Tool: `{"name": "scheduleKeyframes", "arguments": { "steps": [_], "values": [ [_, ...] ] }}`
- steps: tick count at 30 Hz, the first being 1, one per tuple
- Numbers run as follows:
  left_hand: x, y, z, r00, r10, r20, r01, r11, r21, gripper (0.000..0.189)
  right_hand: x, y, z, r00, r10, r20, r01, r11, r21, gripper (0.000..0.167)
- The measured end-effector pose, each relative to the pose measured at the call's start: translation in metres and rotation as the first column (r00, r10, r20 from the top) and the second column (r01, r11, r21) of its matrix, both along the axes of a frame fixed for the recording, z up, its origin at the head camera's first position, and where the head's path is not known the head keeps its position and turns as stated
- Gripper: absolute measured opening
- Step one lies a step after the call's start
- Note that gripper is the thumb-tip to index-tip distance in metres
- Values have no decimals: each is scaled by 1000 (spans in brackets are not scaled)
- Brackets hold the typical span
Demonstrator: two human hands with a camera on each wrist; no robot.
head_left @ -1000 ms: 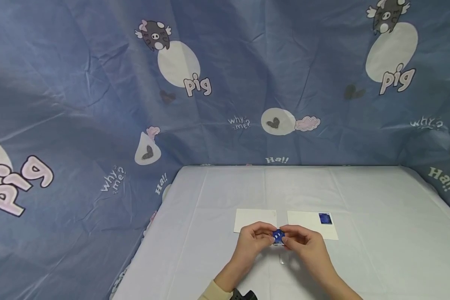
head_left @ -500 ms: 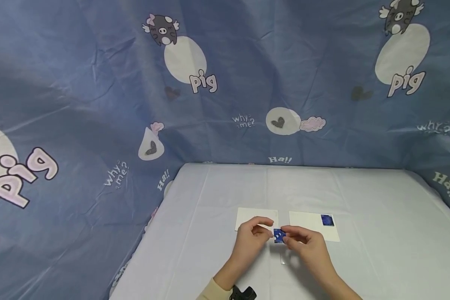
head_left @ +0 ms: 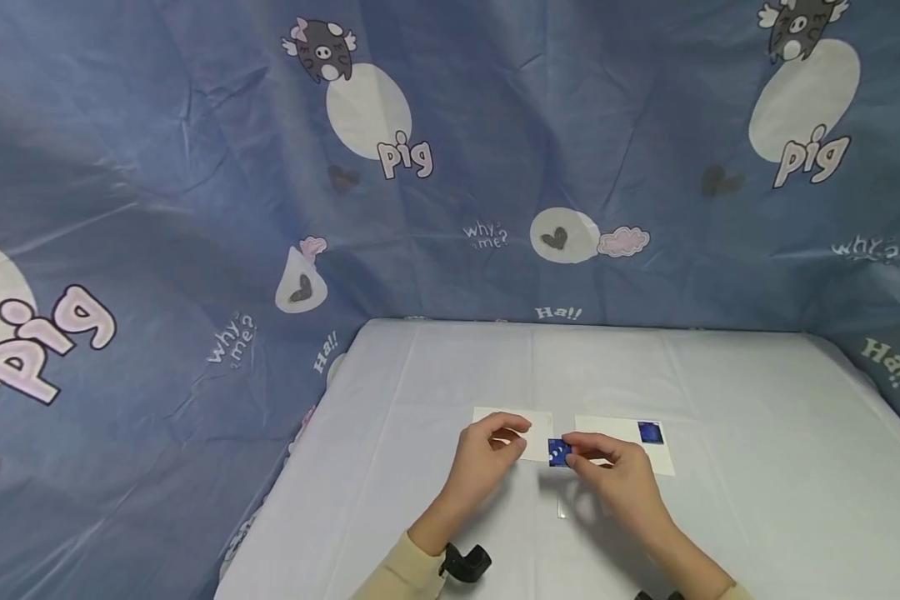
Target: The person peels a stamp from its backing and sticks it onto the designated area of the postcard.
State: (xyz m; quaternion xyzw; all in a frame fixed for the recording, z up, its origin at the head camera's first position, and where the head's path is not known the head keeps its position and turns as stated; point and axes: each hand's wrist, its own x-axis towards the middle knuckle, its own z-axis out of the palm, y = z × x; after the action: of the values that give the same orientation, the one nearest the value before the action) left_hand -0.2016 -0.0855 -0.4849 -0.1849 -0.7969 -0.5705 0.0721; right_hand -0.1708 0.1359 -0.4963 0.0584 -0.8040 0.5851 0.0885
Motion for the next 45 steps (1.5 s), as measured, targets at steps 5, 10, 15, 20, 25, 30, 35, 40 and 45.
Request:
{"name": "scheduleKeyframes", "arguments": {
  "steps": [5,10,15,20,25,30,35,40,45],
  "values": [
    [-7,-12,4,999,30,-35,-33,997,-75,24,-9,2,2,999,-19,-33,22,996,83,27],
    [-12,-22,8,997,26,-70,-35,989,-142,25,-18,3,3,998,-25,-65,35,987,156,30],
    [-16,-30,10,995,39,-95,-61,969,-238,30,-26,4,5,997,-31,-65,44,975,220,29],
    [-22,-35,7,991,41,-130,-81,946,-313,32,-34,5,6,997,-27,-67,46,954,296,27],
    [-29,-39,3,986,47,-160,-108,912,-397,34,-43,4,8,996,-12,-87,40,944,327,24],
    [-35,-44,2,993,14,-120,-73,861,-503,38,-50,2,10,994,-5,-106,42,934,355,23],
    [-42,-51,-2,996,-23,-90,-34,812,-583,43,-59,-2,10,995,2,-97,35,925,379,23],
    [-45,-55,-8,997,-30,-77,-26,775,-631,45,-67,-5,8,997,3,-78,28,919,394,23],
    [-48,-58,-14,997,-28,-67,-24,751,-660,47,-75,-8,6,999,-14,-47,31,914,404,24]
  ]
}}
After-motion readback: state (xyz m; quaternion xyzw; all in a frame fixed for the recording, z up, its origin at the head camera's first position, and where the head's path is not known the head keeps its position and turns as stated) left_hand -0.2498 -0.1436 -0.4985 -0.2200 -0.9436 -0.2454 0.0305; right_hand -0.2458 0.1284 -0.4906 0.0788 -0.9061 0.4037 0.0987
